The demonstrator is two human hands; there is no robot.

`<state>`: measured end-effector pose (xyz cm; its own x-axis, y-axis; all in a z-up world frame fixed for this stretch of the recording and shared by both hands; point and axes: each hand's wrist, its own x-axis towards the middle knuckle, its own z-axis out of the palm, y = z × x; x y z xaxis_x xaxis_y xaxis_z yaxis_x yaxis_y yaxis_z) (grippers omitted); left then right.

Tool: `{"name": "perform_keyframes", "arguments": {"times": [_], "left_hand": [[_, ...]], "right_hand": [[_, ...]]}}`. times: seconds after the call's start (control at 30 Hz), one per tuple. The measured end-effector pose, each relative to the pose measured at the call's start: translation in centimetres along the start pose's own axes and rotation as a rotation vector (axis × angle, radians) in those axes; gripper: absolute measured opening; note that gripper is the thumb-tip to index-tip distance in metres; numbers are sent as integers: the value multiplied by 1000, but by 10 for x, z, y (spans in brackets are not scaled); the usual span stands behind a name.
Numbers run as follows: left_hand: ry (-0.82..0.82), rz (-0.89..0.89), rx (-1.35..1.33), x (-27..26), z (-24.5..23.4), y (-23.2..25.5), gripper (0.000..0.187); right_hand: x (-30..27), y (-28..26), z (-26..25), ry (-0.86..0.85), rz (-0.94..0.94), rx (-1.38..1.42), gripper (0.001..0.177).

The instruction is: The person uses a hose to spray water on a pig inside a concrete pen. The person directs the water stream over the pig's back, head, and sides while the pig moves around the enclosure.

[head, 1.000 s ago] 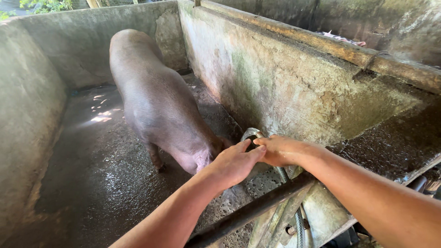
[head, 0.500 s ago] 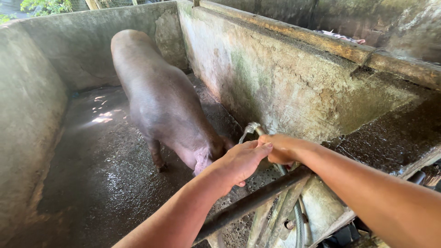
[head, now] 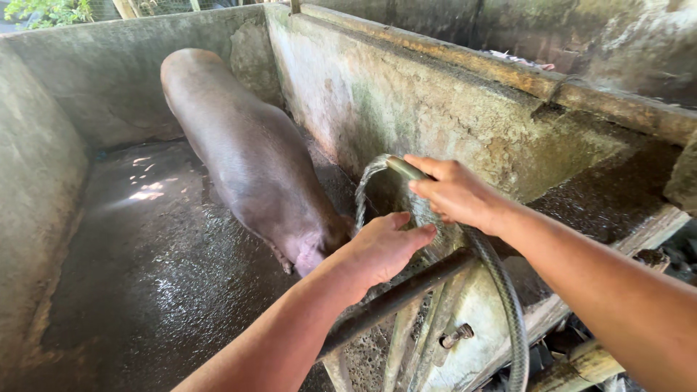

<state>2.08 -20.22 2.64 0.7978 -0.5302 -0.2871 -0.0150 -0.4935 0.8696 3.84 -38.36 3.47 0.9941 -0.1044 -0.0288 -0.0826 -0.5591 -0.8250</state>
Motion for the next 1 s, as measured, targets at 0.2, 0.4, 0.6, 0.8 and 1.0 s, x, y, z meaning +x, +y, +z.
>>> {"name": "perform_keyframes", "arguments": {"times": [0.2, 0.4, 0.6, 0.8, 1.0], "left_hand": [[-17, -18, -135, -5, -3, 9, 62], [-73, -86, -577, -14, -11, -1, 46], [-252, 163, -844, -29, -24, -18, 37], [-98, 158, -850, -39, -36, -18, 38], [-37, 57, -875, -41, -41, -16, 50]], "right_hand": [[0, -42, 16, 69, -48, -144, 64], [3, -77, 37, 116, -83, -81, 67], [8, -89, 53, 109, -139, -64, 74], [24, -95, 60, 137, -243, -32, 74], [49, -100, 69, 1, -209, 246, 74]]}}
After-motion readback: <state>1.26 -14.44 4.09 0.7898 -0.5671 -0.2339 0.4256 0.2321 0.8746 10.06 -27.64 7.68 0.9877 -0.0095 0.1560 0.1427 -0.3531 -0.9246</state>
